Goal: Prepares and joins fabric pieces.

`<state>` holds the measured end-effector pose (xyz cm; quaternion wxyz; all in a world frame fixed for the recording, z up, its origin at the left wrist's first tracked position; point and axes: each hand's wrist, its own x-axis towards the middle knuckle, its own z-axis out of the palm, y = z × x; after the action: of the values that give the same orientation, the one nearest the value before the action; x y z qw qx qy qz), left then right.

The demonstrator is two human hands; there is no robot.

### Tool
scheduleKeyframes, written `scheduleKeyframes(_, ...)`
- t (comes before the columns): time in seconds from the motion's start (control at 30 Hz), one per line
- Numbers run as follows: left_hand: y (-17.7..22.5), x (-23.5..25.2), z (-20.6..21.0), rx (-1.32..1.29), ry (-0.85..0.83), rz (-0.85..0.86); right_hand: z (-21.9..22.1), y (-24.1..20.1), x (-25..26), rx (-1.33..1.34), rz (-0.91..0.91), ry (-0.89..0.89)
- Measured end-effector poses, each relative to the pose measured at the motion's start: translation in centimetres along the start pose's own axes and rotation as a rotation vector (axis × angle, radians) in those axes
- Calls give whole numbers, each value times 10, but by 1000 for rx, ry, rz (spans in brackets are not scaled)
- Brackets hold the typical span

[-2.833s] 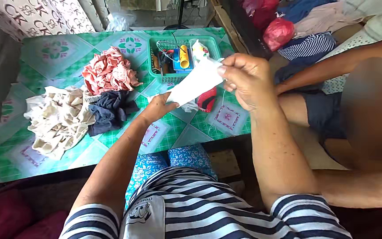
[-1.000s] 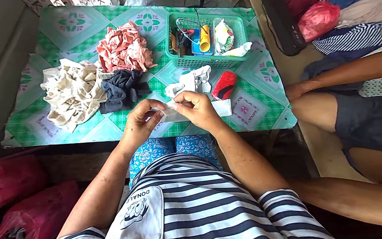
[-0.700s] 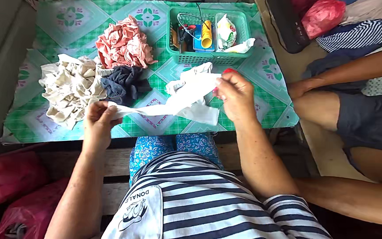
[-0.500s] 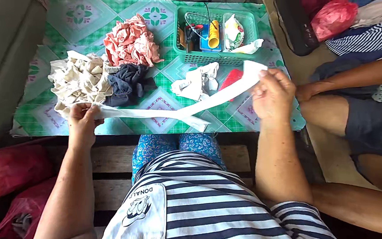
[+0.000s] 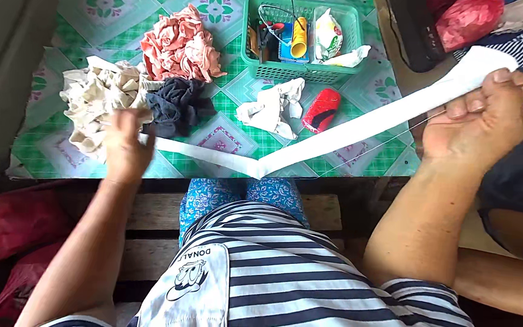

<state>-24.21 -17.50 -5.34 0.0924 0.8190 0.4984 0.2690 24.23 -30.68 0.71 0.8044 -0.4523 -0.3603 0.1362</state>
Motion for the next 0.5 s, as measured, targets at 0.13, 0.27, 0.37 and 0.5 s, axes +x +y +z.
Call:
scheduleKeyframes(0.13,55,-40,99,-112,-140,637,7,-4,2,-11,-27,-7)
scheduleKeyframes(0.27,78,-45,156,-77,-112,735,7,-11,4,-20,-33,-45)
scheduleKeyframes(0.37,82,-41,156,-74,-85,717,-15,-24,11,-85,-17,16)
scheduleKeyframes(0.5,81,-36,148,-200,-147,633,-16,-25,18,-53,-119,20)
